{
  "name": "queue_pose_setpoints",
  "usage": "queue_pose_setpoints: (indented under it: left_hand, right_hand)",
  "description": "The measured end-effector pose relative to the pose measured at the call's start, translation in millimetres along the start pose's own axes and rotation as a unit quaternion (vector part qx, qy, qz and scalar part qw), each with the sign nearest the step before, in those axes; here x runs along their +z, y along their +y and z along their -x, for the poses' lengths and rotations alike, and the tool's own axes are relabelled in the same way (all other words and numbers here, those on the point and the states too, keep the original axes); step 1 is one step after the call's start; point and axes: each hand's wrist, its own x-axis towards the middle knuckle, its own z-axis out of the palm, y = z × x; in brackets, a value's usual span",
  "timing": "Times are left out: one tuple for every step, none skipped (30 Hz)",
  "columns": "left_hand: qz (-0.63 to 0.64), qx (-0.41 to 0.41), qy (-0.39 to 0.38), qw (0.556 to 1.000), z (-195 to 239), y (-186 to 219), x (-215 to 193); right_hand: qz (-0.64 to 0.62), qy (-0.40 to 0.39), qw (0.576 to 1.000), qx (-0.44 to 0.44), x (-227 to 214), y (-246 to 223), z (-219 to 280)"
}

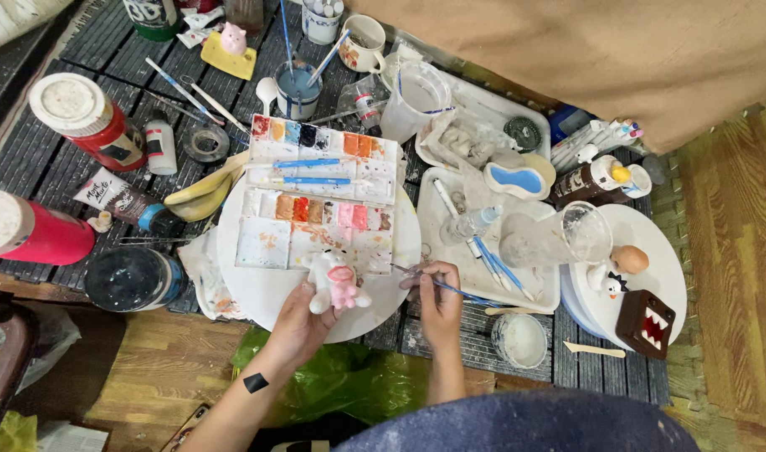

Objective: The person paints a small white figurine with pink paint using a fine brush. They repeatedly dip the brush into a water container and reload paint from a palette while holding the figurine in the other hand.

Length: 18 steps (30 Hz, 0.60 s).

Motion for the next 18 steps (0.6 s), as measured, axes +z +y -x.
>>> queue_pose_setpoints:
  left_hand:
    - [0.001,0.002,-0.006,1.0,0,1,0]
    - [0.001,0.004,-0.013,1.0,0,1,0]
    - [0.002,0.006,-0.016,1.0,1,0,0]
    - [0.003,0.009,-0.02,1.0,2,0,0]
    - [0.005,0.011,-0.024,1.0,2,0,0]
    - [0.006,0.014,-0.024,1.0,2,-1,0]
    - [0.008,0.017,-0.025,1.0,1,-2,-1]
    - [0.009,0.021,-0.026,0.999,0,-2,-1]
    - [0.009,0.02,-0.024,0.999,-1,-3,-2]
    - [0.009,0.019,-0.021,1.0,-1,-3,-3]
    - [0.008,0.017,-0.019,1.0,-1,-4,-4]
    - [0.006,0.016,-0.019,1.0,-1,-4,-5]
    - [0.003,0.014,-0.019,1.0,-1,-3,-5]
    - [0.002,0.013,-0.02,1.0,0,-4,-5]
    - [-0.003,0.001,-0.004,1.0,0,-3,-4]
    - [-0.008,-0.009,0.011,1.0,-1,-2,-3]
    - [-0.012,-0.019,0.027,0.999,-1,-1,-2]
    - [-0.011,-0.013,0.015,1.0,0,0,-1]
  right_hand:
    - [-0.001,-0.002,1.0,-0.005,-2,0,1]
    - [0.007,-0.004,1.0,-0.004,-3,-1,1]
    - [0.016,-0.006,1.0,-0.003,-5,-2,2]
    - [0.024,-0.009,1.0,-0.003,-6,-2,2]
    - [0.025,-0.009,1.0,-0.005,-6,-2,2]
    - [0.027,-0.01,1.0,-0.006,-7,-2,3]
    - [0.028,-0.011,1.0,-0.007,-8,-1,4]
    - [0.026,-0.008,1.0,-0.004,-9,-1,4]
    - [0.023,-0.005,1.0,-0.001,-9,0,5]
    - [0.021,-0.002,1.0,0.002,-10,1,6]
    - [0.013,-0.003,1.0,0.002,-11,2,5]
    - [0.005,-0.001,1.0,0.002,-12,3,6]
    - [-0.002,0.0,1.0,0.002,-13,4,6]
    - [-0.006,0.007,1.0,-0.002,-13,4,6]
    - [-0.01,0.014,1.0,-0.006,-14,4,7]
    - [-0.015,0.02,1.0,-0.011,-13,4,7]
    - [-0.021,0.028,0.999,-0.012,-13,3,6]
    - [-0.027,0.035,0.999,-0.011,-13,2,6]
